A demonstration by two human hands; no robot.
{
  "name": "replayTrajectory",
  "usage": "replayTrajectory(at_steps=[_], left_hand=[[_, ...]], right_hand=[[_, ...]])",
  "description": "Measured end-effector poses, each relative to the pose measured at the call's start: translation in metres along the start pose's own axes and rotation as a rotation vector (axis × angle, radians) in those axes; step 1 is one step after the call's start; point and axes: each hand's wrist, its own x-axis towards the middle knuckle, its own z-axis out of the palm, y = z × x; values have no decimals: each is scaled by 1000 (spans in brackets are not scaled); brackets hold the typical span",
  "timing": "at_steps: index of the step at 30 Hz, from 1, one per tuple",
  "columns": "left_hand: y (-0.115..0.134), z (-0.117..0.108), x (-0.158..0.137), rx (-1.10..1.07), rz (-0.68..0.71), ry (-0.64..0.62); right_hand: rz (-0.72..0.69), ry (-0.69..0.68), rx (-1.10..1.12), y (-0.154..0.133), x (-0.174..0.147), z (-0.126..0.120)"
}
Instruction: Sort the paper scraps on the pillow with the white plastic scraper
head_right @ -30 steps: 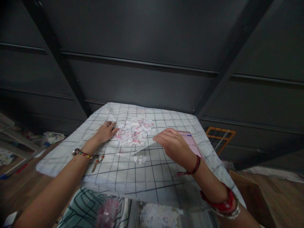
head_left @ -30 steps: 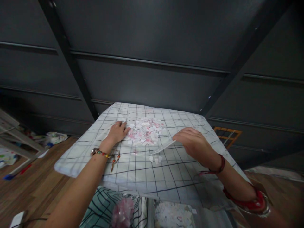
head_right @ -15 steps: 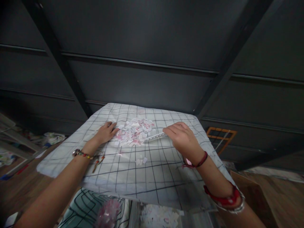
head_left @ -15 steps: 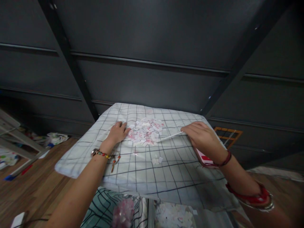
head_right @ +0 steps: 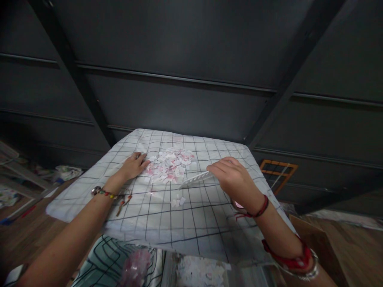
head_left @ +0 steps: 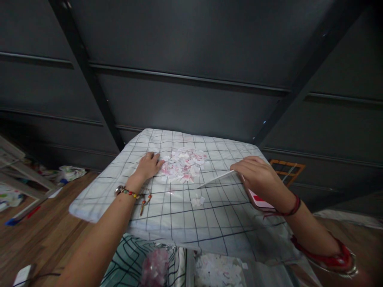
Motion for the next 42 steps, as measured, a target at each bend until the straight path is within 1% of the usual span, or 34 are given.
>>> replayTrajectory(at_steps=[4,8,12,16,20,23,26,29,33,36,39,42], left_hand=[[-1,1,1,-10,-2,7],[-1,0,1,7,-3,-9],[-2,-2,0,12,10,-3],[-1,-1,0,18,-2,-14],[1,-2,0,22,-4,-2],[2,-1,-1,37,-9,8],[1,0,-1,35,-12,8],[0,1,0,19,1,0],[-2,4,2,22,5,9],[-2,2,1,20,7,16],[0,-3,-1,24,3,0],[4,-8,-2,45,-13,-37]], right_hand=[[-16,20,-28,-3,2,-2],[-56,15,-81,-6,7,-1],[-53,-4,-84,-6,7,-1],[-41,-31,-38,-4,1,-8],[-23,-12,-64,-3,0,-15],[-37,12,-52,-4,2,-12],[-51,-1,-9,-5,1,-7],[-51,9,2,-3,-3,-9],[-36,38,-76,2,-3,-11],[-24,58,-168,5,2,-5],[-39,22,-189,6,4,2],[-45,-1,-159,5,0,0]])
